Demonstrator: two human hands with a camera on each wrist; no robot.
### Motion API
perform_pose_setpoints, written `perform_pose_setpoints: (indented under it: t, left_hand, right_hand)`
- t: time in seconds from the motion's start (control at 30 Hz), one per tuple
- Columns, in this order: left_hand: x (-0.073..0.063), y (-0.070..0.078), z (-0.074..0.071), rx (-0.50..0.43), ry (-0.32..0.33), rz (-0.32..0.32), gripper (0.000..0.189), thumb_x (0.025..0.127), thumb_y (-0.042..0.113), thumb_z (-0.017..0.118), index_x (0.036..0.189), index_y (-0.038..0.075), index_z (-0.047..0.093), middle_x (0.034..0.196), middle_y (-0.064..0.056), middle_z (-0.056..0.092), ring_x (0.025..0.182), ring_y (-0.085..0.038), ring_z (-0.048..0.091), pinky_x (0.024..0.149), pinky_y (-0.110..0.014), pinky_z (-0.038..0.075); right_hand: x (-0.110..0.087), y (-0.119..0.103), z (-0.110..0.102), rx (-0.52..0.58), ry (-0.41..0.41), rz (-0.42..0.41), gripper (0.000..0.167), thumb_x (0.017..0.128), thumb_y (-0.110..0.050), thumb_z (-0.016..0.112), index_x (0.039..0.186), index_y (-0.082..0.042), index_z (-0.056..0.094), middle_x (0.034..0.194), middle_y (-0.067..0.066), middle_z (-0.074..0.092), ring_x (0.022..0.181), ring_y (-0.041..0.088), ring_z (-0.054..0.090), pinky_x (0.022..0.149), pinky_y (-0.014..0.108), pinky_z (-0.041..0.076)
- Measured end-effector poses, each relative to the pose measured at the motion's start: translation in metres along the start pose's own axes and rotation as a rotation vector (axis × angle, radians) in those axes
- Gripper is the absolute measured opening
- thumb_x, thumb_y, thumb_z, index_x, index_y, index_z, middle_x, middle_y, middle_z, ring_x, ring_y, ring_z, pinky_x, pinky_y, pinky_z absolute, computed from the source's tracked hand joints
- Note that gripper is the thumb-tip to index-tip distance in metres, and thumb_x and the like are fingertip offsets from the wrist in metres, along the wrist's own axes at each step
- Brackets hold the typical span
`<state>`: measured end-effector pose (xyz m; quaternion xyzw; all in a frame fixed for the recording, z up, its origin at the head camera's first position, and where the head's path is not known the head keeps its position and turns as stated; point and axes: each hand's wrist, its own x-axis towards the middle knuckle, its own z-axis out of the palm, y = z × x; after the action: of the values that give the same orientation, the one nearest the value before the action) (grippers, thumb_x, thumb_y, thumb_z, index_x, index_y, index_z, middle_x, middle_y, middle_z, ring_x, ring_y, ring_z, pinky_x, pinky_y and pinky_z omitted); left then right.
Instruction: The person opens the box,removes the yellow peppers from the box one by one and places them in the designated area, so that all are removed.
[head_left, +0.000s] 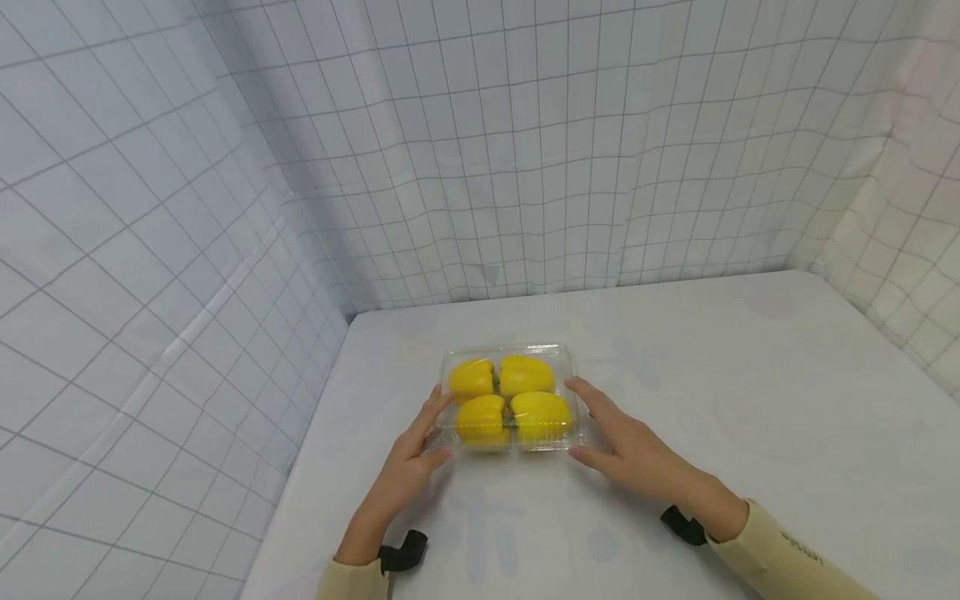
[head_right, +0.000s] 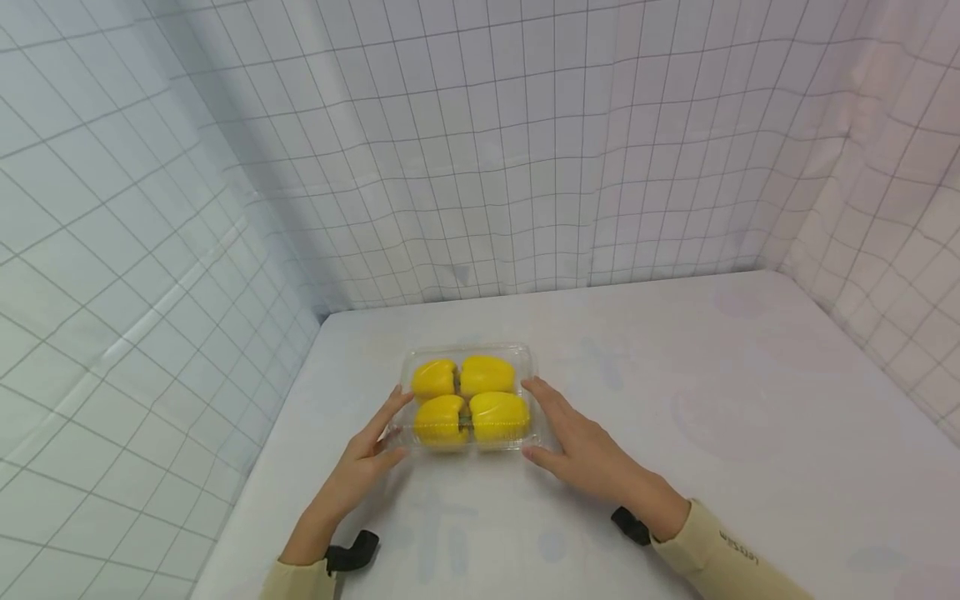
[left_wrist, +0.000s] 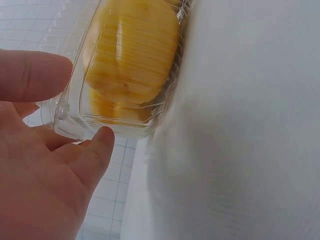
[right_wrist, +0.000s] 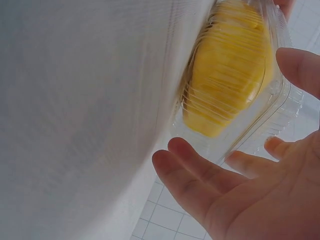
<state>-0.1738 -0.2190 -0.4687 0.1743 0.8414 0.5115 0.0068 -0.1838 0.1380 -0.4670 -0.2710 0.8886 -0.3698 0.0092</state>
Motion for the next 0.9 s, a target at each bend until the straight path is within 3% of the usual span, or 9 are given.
perform_pose_setpoints:
  t: [0.3, 0.63, 0.9]
  left_hand:
    - [-0.0013, -0.0002, -0.0022, -0.035, -0.046, 0.030, 0.079, 0.091, -0.017, 0.044, 0.161, 0.018, 0.027, 0.169, -0.001, 0.006, 0.153, -0.022, 0.004, 0.116, -0.056, 0.017]
    - [-0.0011, 0.0004, 0.0000, -0.005, -0.028, 0.033, 0.080, 0.093, -0.015, 0.043, 0.162, 0.019, 0.023, 0.168, -0.002, 0.006, 0.153, -0.022, 0.006, 0.117, -0.056, 0.018]
    - [-0.0018, 0.0004, 0.0008, -0.012, -0.032, 0.046, 0.079, 0.093, -0.016, 0.044, 0.162, 0.017, 0.023, 0.169, -0.003, 0.006, 0.153, -0.023, 0.007, 0.115, -0.057, 0.021]
  right_hand:
    - [0.0003, 0.0002, 0.0014, 0.018, -0.023, 0.007, 0.088, 0.096, -0.048, 0.065, 0.162, -0.034, 0.009, 0.167, -0.009, 0.014, 0.127, 0.027, 0.055, 0.097, 0.054, 0.048]
    - [-0.0006, -0.0038, 0.0011, 0.073, -0.031, 0.030, 0.087, 0.098, -0.043, 0.064, 0.163, -0.032, 0.008, 0.167, -0.010, 0.010, 0.127, 0.027, 0.054, 0.099, 0.053, 0.046]
    - [-0.0018, -0.0075, 0.0030, 0.098, -0.065, 0.079, 0.083, 0.102, -0.032, 0.059, 0.162, -0.039, 0.001, 0.167, -0.015, 0.002, 0.142, 0.024, 0.038, 0.113, 0.052, 0.032]
